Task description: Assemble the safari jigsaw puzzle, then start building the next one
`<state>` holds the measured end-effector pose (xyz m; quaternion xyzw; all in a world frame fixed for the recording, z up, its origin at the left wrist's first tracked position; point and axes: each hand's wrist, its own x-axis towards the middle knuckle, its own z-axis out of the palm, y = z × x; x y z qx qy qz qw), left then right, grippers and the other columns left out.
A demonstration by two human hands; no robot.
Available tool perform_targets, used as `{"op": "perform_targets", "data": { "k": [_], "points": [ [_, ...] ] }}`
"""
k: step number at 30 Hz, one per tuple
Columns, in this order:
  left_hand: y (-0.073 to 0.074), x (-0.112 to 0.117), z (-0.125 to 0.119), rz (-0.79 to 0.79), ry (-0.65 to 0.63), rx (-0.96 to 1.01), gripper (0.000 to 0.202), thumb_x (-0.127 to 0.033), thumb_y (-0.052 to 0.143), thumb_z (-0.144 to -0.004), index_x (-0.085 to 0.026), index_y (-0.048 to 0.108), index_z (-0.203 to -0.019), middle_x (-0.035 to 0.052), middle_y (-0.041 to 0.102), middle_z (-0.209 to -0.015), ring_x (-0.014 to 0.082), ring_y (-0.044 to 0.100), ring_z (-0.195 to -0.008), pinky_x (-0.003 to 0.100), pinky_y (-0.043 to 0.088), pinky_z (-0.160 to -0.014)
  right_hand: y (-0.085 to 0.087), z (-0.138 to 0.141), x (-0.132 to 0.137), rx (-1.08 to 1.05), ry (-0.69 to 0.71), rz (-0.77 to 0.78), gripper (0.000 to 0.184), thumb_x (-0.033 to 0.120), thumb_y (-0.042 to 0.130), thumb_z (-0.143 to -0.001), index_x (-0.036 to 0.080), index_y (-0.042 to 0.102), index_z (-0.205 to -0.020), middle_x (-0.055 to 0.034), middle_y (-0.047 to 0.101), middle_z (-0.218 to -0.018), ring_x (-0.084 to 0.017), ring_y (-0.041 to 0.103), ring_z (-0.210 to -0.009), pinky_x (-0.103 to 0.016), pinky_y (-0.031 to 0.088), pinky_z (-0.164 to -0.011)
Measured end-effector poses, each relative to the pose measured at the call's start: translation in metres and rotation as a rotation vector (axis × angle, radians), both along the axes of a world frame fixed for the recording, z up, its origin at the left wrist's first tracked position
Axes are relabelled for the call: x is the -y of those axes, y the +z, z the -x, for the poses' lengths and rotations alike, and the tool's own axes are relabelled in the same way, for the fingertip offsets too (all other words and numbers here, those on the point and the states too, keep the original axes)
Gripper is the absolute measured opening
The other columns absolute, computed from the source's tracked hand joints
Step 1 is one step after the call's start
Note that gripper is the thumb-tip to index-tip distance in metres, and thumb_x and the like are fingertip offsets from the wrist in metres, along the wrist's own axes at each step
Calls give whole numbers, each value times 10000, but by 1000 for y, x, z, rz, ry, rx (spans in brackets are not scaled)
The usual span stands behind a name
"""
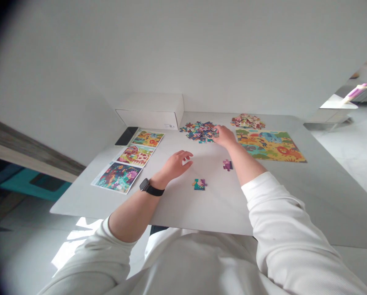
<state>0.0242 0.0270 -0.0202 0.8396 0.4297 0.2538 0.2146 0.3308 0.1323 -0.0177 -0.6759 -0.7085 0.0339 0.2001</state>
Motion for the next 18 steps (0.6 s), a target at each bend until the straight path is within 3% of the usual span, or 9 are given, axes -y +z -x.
{"op": "perform_targets", "data": {
  "k": [6, 10, 14, 18],
  "points": [
    [1, 0, 0, -16, -13, 5, 244, -248, 684, -975, -210, 747, -1208, 88, 756, -1125, 234, 732, -986, 392, 594, -980, 22, -31, 20, 112, 95, -66, 543, 213, 759, -875, 200, 696, -1414, -156, 769, -1285, -378, 698, -1224, -511, 551, -1103],
    [1, 1, -1, -30, -23, 20, 255, -249, 680, -976, -209, 746, -1218, 87, 760, -1124, 231, 727, -980, 395, 589, -979, 31, -45, 49, 18, 139, -128, 571, 210, 754, -862, 215, 677, -1428, -139, 770, -1283, -334, 730, -1096, -508, 573, -1070],
    [1, 2, -5, 22, -19, 70, 252, -263, 679, -974, -220, 745, -1213, 72, 771, -1104, 206, 719, -930, 367, 587, -928, 30, -34, 90, -119, 184, -225, 558, 267, 752, -887, 237, 660, -1436, -132, 764, -1273, -306, 735, -1050, -497, 584, -1050],
    [-1, 0, -11, 180, 9, 221, 241, -320, 686, -987, -217, 738, -1199, 53, 783, -1040, 175, 707, -887, 322, 574, -858, 21, -2, 129, -254, 303, -272, 519, 346, 731, -938, 260, 641, -1442, -119, 759, -1287, -280, 737, -1069, -463, 587, -1063]
  ]
}}
